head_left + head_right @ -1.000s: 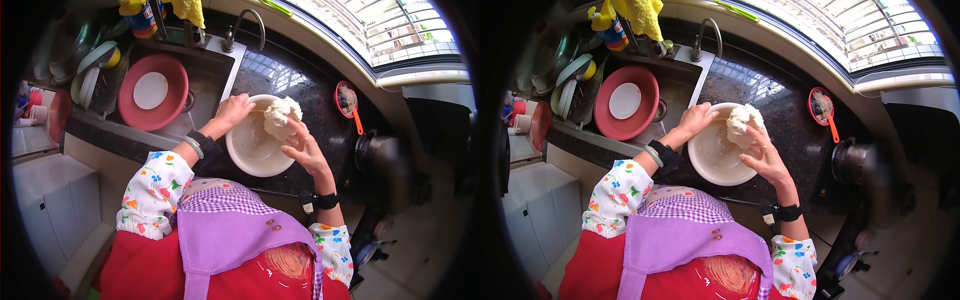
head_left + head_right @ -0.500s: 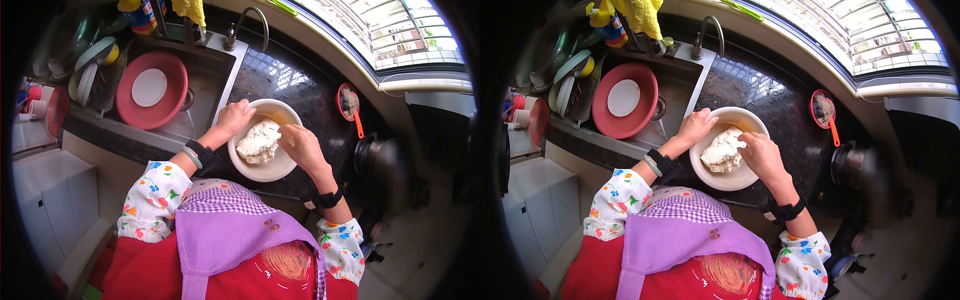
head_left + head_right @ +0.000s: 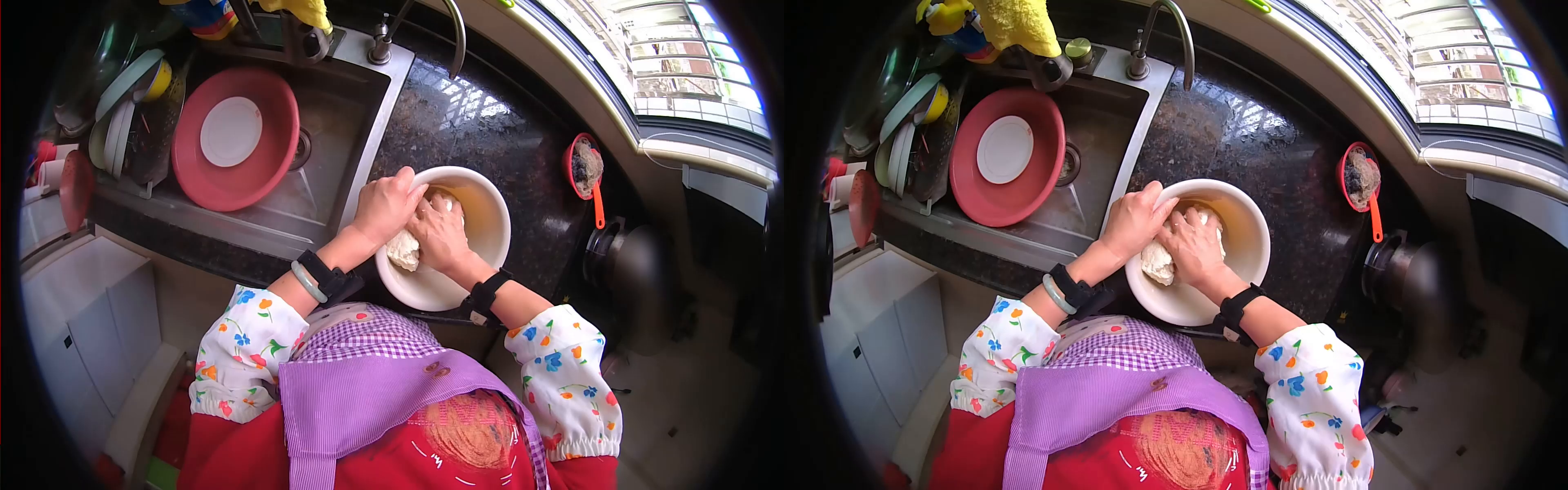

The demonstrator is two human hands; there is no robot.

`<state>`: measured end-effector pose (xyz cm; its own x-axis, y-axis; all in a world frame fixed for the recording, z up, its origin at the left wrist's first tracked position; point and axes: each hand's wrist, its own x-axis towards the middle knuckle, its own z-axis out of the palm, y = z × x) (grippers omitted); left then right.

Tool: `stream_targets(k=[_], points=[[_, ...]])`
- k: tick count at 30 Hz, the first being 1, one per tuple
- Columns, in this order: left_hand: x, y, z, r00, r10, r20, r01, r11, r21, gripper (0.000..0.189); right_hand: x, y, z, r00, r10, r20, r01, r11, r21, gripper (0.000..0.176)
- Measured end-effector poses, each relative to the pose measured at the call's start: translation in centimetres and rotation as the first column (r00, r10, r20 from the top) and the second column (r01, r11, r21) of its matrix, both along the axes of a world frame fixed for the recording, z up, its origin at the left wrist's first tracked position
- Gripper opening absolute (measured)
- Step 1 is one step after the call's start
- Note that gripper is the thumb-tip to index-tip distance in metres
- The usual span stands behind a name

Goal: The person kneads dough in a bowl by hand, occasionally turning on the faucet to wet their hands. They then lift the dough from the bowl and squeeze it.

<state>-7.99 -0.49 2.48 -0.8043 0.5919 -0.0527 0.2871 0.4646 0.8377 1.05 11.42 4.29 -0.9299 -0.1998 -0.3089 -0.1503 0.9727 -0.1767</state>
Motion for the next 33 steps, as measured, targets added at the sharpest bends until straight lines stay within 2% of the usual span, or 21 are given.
stream_targets(k=[3, 10, 12, 13, 15, 16, 17, 19, 21, 22, 23, 25, 27, 29, 30, 32, 33], points=[[-0.2, 0.1, 0.1, 1.0, 0.008, 0.0, -0.008, 1.0, 0.001, 0.026, -0.9, -0.2, -0.1, 0.993, -0.005, 0.117, -0.002, 0.998, 0.057, 0.054], [-0.1, 0.2, -0.1, 0.998, 0.028, -0.048, -0.027, 0.999, 0.022, 0.028, -1.3, 0.3, -1.0, 0.994, -0.009, 0.108, 0.005, 0.999, 0.031, 0.051], [-0.5, 0.1, -0.3, 0.998, 0.015, -0.067, -0.015, 1.0, 0.009, 0.029, -1.1, 0.0, 0.0, 0.978, -0.092, 0.189, 0.1, 0.994, -0.036, 0.059], [-0.8, 0.0, -0.1, 0.996, -0.046, -0.075, 0.045, 0.999, -0.01, 0.029, -0.9, 0.2, 1.1, 0.979, -0.098, 0.181, 0.106, 0.994, -0.035, 0.059], [-0.5, -0.1, 0.1, 0.991, -0.114, -0.071, 0.113, 0.993, -0.028, 0.03, -0.2, 1.5, 4.4, 0.88, -0.038, 0.474, 0.206, 0.929, -0.307, 0.075], [-0.2, -0.2, 0.1, 0.988, -0.145, -0.052, 0.143, 0.989, -0.024, 0.03, 0.6, 2.6, 5.1, 0.834, -0.019, 0.552, 0.317, 0.834, -0.451, 0.084], [-0.1, -0.2, 0.0, 0.985, -0.17, -0.034, 0.17, 0.985, -0.02, 0.031, 1.4, 3.1, 5.9, 0.831, -0.023, 0.556, 0.323, 0.834, -0.448, 0.084], [0.9, 0.0, -0.3, 0.988, -0.151, -0.016, 0.151, 0.988, -0.007, 0.029, 2.9, 3.3, 7.7, 0.866, -0.208, 0.454, 0.478, 0.612, -0.631, 0.075], [2.0, 0.4, -0.3, 0.992, -0.124, 0.015, 0.124, 0.992, 0.001, 0.028, 3.4, 3.1, 10.2, 0.712, -0.349, 0.609, 0.701, 0.304, -0.645, 0.064], [2.5, 0.7, 0.0, 0.993, -0.118, 0.029, 0.118, 0.993, 0.01, 0.027, 3.7, 3.7, 10.5, 0.766, -0.339, 0.546, 0.635, 0.265, -0.726, 0.06], [2.7, 0.8, 0.0, 0.992, -0.124, 0.038, 0.123, 0.992, 0.014, 0.027, 4.2, 3.5, 10.8, 0.632, -0.374, 0.679, 0.721, -0.04, -0.692, 0.043], [2.9, 1.2, 0.1, 0.992, -0.117, 0.049, 0.116, 0.993, 0.014, 0.028, 4.9, 4.1, 9.5, 0.401, -0.169, 0.9, 0.793, -0.427, -0.433, 0.034], [2.9, 1.2, 0.1, 0.99, -0.126, 0.065, 0.126, 0.992, 0.01, 0.028, 6.0, 4.0, 5.6, 0.19, -0.194, 0.962, 0.793, -0.548, -0.267, 0.042], [2.9, 1.2, 0.0, 0.989, -0.123, 0.076, 0.121, 0.992, 0.034, 0.027, 6.7, 4.0, 2.2, 0.174, -0.164, 0.971, 0.885, -0.407, -0.227, 0.046], [2.8, 1.3, 0.0, 0.989, -0.125, 0.08, 0.123, 0.992, 0.033, 0.027, 6.4, 4.2, 1.6, 0.169, -0.163, 0.972, 0.885, -0.409, -0.223, 0.046], [3.0, 1.2, -0.1, 0.99, -0.11, 0.092, 0.106, 0.993, 0.049, 0.026, 4.5, 4.1, 1.3, 0.149, -0.319, 0.936, 0.947, -0.227, -0.228, 0.05], [3.2, 1.2, 0.0, 0.987, -0.12, 0.105, 0.115, 0.992, 0.049, 0.026, 4.2, 4.0, 1.1, 0.133, -0.319, 0.938, 0.947, -0.238, -0.215, 0.05]])
